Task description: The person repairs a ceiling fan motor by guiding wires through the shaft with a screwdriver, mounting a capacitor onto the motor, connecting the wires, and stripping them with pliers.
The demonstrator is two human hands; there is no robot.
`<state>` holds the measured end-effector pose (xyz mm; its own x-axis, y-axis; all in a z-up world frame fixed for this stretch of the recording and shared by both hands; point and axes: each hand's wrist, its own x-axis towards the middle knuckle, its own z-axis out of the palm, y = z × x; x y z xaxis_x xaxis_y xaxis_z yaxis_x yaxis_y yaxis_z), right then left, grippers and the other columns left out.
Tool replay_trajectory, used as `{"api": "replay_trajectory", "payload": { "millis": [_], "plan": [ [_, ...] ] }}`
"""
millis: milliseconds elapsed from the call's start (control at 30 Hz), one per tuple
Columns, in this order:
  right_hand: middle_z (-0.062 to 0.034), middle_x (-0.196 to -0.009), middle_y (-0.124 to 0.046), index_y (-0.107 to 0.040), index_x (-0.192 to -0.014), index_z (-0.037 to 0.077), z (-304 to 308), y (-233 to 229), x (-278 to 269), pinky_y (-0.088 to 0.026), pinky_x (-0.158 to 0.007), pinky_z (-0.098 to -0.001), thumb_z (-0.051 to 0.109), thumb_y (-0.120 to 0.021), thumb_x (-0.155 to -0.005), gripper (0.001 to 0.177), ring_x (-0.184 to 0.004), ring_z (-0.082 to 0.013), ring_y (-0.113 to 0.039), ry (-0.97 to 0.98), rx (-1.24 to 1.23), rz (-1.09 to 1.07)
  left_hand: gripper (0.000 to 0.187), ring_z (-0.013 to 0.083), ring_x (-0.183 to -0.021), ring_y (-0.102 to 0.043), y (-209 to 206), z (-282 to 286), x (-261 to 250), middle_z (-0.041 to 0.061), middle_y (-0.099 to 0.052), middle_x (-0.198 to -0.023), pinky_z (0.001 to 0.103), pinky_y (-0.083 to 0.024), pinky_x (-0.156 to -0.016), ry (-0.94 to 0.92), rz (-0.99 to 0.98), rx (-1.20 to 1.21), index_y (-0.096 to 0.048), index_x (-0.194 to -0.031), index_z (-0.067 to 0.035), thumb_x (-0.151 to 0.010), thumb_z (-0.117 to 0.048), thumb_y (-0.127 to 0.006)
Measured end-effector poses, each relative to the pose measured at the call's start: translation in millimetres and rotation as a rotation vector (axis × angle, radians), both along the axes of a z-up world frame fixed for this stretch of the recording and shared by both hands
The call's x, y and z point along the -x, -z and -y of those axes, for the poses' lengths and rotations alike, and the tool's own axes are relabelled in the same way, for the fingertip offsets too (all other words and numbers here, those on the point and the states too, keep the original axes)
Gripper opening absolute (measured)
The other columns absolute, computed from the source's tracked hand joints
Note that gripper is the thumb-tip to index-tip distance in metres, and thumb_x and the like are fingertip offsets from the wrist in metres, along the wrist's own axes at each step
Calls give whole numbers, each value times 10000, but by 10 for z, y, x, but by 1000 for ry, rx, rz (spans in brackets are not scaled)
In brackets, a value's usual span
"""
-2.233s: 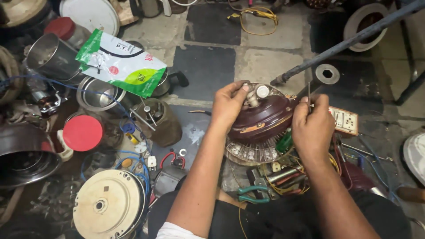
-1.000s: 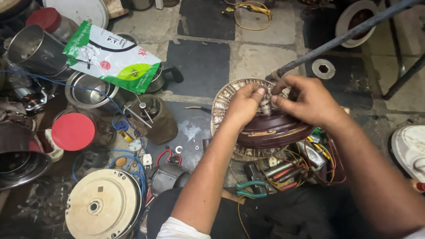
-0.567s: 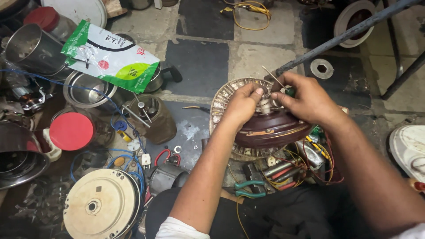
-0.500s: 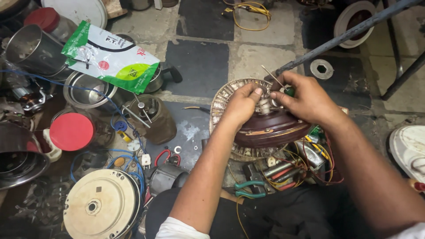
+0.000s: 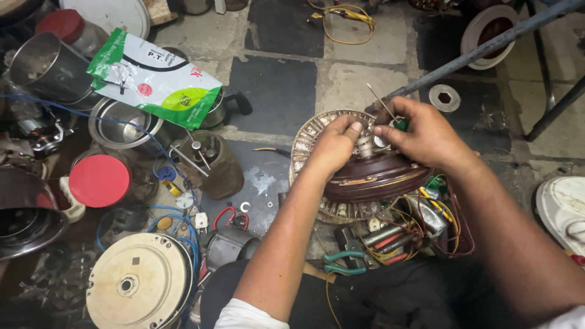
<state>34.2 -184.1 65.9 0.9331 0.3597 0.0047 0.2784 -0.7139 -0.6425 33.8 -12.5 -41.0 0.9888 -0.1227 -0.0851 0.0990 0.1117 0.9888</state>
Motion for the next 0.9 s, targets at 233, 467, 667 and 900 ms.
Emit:
{"api": "replay_trajectory", "payload": {
  "millis": [233, 467, 667, 900],
  "plan": [
    [-96, -956, -749, -698, -1026, 38, -22, -39, 26, -529, -814, -349, 202, -799, -863, 253, -902, -164, -684, 22, 45, 33, 293, 194, -953, -693, -74, -1, 33, 112, -749, -1070, 330, -526, -858, -31, 22, -114, -660, -1194, -26, -1028, -239, -546],
    [-123, -981, -709, -730, -1022, 31, -39, -154, 124, -536, -798, -384, 188, -812, -826, 265, -904, -248, -693, -167, 112, 267, 296, 188, -659, -647, -159, -15, 84, 107, -730, -921, 344, -529, -574, -39, -36, -144, -650, -1205, -52, -1007, -249, -551],
    [-148, -958, -686, -727, -1014, 15, -92, -259, 74, -530, -777, -446, 173, -795, -801, 274, -890, -351, -676, -365, 352, 263, 266, 183, -715, -666, 60, 3, 8, 104, -745, -914, 338, -530, -619, -72, 53, -120, -674, -1149, -31, -1015, -238, -573],
    [-158, -927, -671, -728, -1059, 19, -295, -231, -43, -520, -782, -473, 220, -811, -779, 354, -896, -374, -670, -402, 483, 214, 224, 193, -706, -653, -28, -46, 0, 91, -743, -903, 369, -529, -645, -68, -75, -69, -680, -1115, -68, -1002, -234, -578]
  ]
}}
